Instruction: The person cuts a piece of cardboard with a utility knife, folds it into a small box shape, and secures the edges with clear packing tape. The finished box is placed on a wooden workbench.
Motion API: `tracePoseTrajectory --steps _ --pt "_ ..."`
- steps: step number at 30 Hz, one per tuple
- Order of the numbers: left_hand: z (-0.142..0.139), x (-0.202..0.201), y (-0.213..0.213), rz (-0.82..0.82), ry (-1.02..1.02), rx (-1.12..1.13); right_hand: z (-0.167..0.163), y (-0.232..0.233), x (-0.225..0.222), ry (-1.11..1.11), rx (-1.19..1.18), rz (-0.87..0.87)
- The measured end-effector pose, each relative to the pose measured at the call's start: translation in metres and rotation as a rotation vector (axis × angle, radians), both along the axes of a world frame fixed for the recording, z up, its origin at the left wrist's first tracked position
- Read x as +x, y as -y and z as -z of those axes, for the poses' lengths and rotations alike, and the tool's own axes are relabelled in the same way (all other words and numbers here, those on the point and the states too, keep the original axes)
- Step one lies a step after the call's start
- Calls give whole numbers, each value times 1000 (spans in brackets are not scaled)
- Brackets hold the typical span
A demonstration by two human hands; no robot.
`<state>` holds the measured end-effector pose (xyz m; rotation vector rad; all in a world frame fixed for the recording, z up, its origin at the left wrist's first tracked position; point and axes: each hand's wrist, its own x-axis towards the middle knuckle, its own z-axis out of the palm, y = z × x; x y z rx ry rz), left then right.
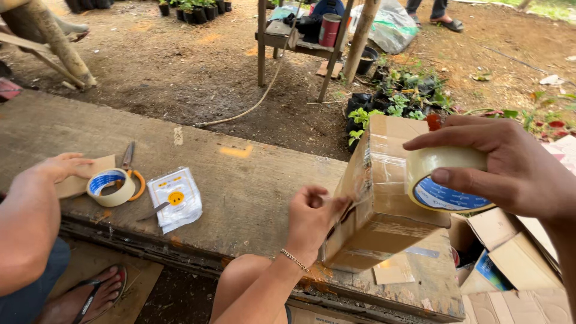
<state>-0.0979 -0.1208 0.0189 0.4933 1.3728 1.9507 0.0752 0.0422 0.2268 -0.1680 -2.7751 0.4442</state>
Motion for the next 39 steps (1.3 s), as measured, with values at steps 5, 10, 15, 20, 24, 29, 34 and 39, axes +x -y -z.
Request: tracePoseTrajectory --steps 5,10,15,20,24,29,34,39 --pt "-50 -8 -12 -169 -247 814 -5 12 -1 6 -73 58" --pt "-75 10 -32 132 -58 1078 -10 22 1 -23 -126 46" --pt "-56 6 -38 258 61 1127 -12 26 2 16 -234 50" --pt "-44 4 -40 174 -103 889 -11 23 2 -16 -227 -20" --pt "-39 16 -37 88 -582 620 -7 19 4 8 -232 34" --pt "-32 10 -31 83 -844 479 -4 13 7 -18 -226 -4" --pt "-16 -1 -27 145 -1003 418 -4 16 4 -37 -237 -44" --pt "-17 -25 -14 268 -1227 172 -8 21 -1 -55 -228 -29"
